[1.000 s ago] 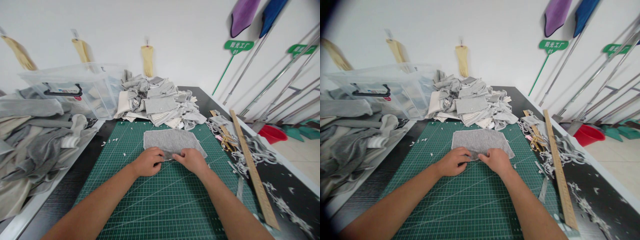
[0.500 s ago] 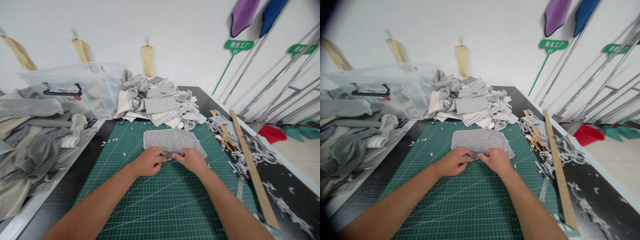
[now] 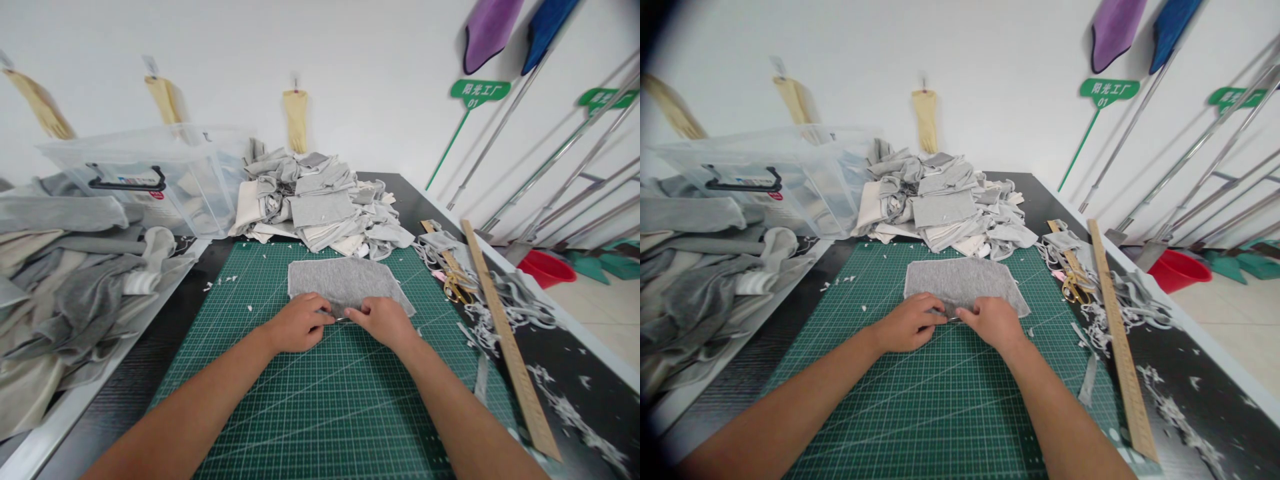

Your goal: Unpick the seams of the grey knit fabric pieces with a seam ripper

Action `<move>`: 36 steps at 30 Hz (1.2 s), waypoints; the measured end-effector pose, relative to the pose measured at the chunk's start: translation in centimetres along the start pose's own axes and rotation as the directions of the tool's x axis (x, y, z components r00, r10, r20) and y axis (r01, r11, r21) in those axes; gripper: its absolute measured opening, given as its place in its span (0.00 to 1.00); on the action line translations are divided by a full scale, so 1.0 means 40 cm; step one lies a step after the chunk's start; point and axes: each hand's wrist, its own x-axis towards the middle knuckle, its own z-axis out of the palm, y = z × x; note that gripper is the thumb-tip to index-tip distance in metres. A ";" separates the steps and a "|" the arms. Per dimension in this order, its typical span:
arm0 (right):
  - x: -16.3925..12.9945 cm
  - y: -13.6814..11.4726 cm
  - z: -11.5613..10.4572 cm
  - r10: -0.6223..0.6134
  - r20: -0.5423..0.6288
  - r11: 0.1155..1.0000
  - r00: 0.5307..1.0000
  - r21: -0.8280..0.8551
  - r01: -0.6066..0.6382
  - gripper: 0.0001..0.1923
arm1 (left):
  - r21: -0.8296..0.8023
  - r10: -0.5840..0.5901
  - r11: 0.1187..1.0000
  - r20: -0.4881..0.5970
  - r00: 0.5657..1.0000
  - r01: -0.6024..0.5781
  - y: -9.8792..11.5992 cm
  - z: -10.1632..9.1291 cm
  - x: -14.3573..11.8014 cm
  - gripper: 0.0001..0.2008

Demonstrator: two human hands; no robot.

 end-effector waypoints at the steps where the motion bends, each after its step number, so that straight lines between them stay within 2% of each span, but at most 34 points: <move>1: 0.000 0.001 0.000 -0.002 -0.001 1.000 1.000 0.000 0.002 0.27 | -0.002 0.000 1.000 0.000 1.000 0.000 0.000 0.000 0.000 0.17; 18: 0.004 0.002 0.010 0.008 -0.004 1.000 1.000 0.010 -0.008 0.27 | 0.005 0.007 1.000 -0.020 1.000 -0.007 -0.002 0.004 -0.002 0.16; 29: 0.004 -0.009 0.009 0.027 0.019 0.997 0.999 -0.075 -0.026 0.25 | -0.019 -0.006 1.000 -0.042 0.999 0.005 -0.002 0.008 -0.001 0.16; 36: 0.001 0.003 0.013 0.005 -0.016 1.000 1.000 -0.018 -0.005 0.26 | -0.023 -0.011 1.000 -0.037 0.999 0.010 0.000 0.006 0.000 0.16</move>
